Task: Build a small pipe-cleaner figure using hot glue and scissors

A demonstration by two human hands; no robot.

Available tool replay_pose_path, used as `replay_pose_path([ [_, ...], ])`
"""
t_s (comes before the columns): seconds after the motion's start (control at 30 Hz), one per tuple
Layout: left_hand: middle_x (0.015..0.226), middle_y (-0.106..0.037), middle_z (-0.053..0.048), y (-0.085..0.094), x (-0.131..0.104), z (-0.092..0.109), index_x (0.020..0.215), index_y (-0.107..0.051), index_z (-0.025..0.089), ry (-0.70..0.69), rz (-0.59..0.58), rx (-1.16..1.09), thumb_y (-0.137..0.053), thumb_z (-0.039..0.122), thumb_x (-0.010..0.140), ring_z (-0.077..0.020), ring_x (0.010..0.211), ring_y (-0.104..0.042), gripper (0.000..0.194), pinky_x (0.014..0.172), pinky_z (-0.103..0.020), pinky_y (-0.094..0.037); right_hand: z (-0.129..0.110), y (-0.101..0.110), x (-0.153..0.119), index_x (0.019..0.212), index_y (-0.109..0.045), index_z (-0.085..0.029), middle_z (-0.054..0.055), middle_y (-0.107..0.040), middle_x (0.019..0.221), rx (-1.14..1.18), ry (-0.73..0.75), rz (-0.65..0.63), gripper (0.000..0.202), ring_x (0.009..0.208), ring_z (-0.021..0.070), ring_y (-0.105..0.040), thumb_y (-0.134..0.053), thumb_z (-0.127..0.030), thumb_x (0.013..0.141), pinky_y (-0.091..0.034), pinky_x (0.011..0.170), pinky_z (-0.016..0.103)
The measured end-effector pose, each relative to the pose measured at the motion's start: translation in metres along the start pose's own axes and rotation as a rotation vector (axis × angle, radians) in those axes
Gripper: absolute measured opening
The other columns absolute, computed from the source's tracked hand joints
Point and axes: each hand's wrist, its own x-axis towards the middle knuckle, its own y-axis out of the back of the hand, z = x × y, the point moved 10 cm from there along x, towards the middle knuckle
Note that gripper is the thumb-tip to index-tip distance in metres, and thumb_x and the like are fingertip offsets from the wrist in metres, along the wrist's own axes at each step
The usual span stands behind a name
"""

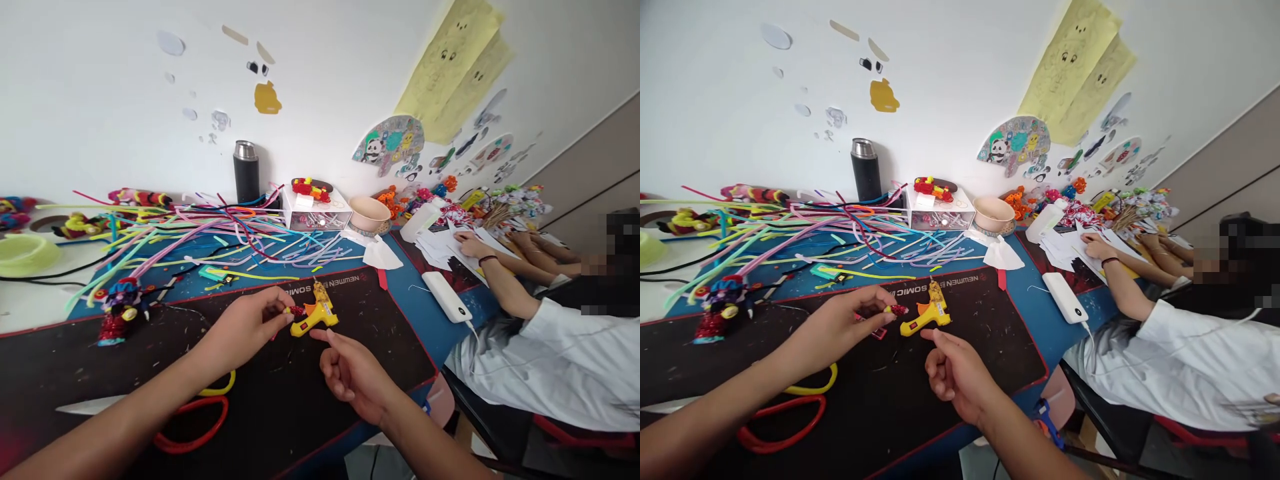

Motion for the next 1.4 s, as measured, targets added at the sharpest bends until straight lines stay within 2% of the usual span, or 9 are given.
replay_pose_path([
  [0.2,0.085,-0.084,-0.003,-0.019,0.017,-0.021,0.088,-0.076,0.029,0.033,-0.041,0.021,-0.074,0.048,0.083,-0.0293,0.079,-0.079,0.019,0.069,-0.036,-0.057,0.001,-0.014,0.006,0.136,-0.066,-0.012,-0.002,-0.068,0.070,0.117,-0.030,-0.028,0.069,0.041,0.0069,-0.046,-0.086,-0.060,0.092,-0.013,0.039,0.020],
  [0.37,0.090,-0.086,-0.005,-0.042,0.023,-0.030,0.087,-0.074,0.027,0.086,-0.174,0.031,-0.072,0.045,0.082,-0.0317,0.087,-0.082,0.019,0.077,-0.039,-0.059,-0.002,-0.020,0.008,0.126,-0.068,-0.012,-0.005,-0.064,0.066,0.198,-0.052,-0.035,0.058,0.040,0.0058,-0.040,-0.084,-0.059,0.096,-0.013,0.038,0.019],
  [0.53,0.104,-0.087,-0.003,-0.061,0.016,-0.018,0.095,-0.071,0.028,0.102,-0.267,-0.063,-0.069,0.043,0.087,-0.0298,0.104,-0.082,0.017,0.092,-0.039,-0.059,-0.001,-0.022,0.013,0.102,-0.068,-0.018,-0.008,-0.056,0.059,0.242,-0.066,-0.066,0.049,0.039,0.0047,-0.031,-0.079,-0.065,0.098,-0.013,0.037,0.018],
  [0.67,0.105,-0.086,-0.001,-0.071,0.003,0.000,0.099,-0.071,0.029,0.055,-0.298,-0.086,-0.067,0.036,0.093,-0.0277,0.105,-0.081,0.010,0.093,-0.038,-0.059,0.003,-0.023,0.018,0.067,-0.052,-0.020,-0.009,-0.044,0.051,0.204,-0.061,-0.091,0.067,0.038,0.0034,-0.028,-0.078,-0.077,0.092,-0.015,0.036,0.018],
  [0.8,0.108,-0.085,-0.001,-0.070,-0.011,-0.001,0.104,-0.073,0.029,0.044,-0.312,-0.104,-0.068,0.033,0.098,-0.0261,0.103,-0.080,0.009,0.092,-0.037,-0.058,0.001,-0.024,0.021,0.076,-0.057,-0.020,-0.009,-0.049,0.056,0.188,0.018,-0.052,0.065,0.039,0.0041,-0.033,-0.089,-0.077,0.079,-0.017,0.037,0.019],
  [0.93,0.105,-0.083,-0.005,-0.035,-0.016,-0.017,0.103,-0.076,0.026,0.099,-0.227,-0.263,-0.080,0.044,0.095,-0.0264,0.099,-0.078,0.020,0.089,-0.037,-0.059,-0.008,-0.038,0.017,0.078,-0.063,-0.019,-0.008,-0.048,0.053,0.063,0.102,-0.086,0.064,0.038,0.0051,-0.036,-0.088,-0.077,0.079,-0.020,0.038,0.020],
  [1.13,0.088,-0.079,-0.004,0.064,-0.017,-0.036,0.090,-0.078,0.023,0.157,0.228,-0.376,-0.099,0.054,0.073,-0.0226,0.080,-0.072,0.042,0.077,-0.034,-0.057,-0.018,-0.057,0.026,0.097,-0.081,-0.013,-0.004,-0.055,0.057,-0.137,0.190,-0.152,0.071,0.045,0.0091,-0.051,-0.090,-0.080,0.075,-0.026,0.040,0.019],
  [1.23,0.085,-0.078,-0.004,0.095,-0.017,-0.042,0.086,-0.077,0.022,0.142,0.345,-0.360,-0.101,0.058,0.066,-0.0222,0.078,-0.071,0.048,0.076,-0.034,-0.057,-0.023,-0.069,0.041,0.098,-0.084,-0.013,0.004,-0.069,0.071,-0.222,0.244,-0.193,0.068,0.054,0.0116,-0.059,-0.088,-0.078,0.079,-0.036,0.042,0.019],
  [1.4,0.089,-0.081,-0.006,0.134,-0.024,-0.051,0.092,-0.075,0.023,0.085,0.525,-0.312,-0.099,0.065,0.066,-0.0230,0.080,-0.072,0.056,0.075,-0.035,-0.058,-0.036,-0.102,0.063,0.097,-0.083,-0.013,0.007,-0.075,0.082,-0.237,0.294,-0.269,0.056,0.064,0.0166,-0.069,-0.089,-0.067,0.084,-0.042,0.043,0.019],
])
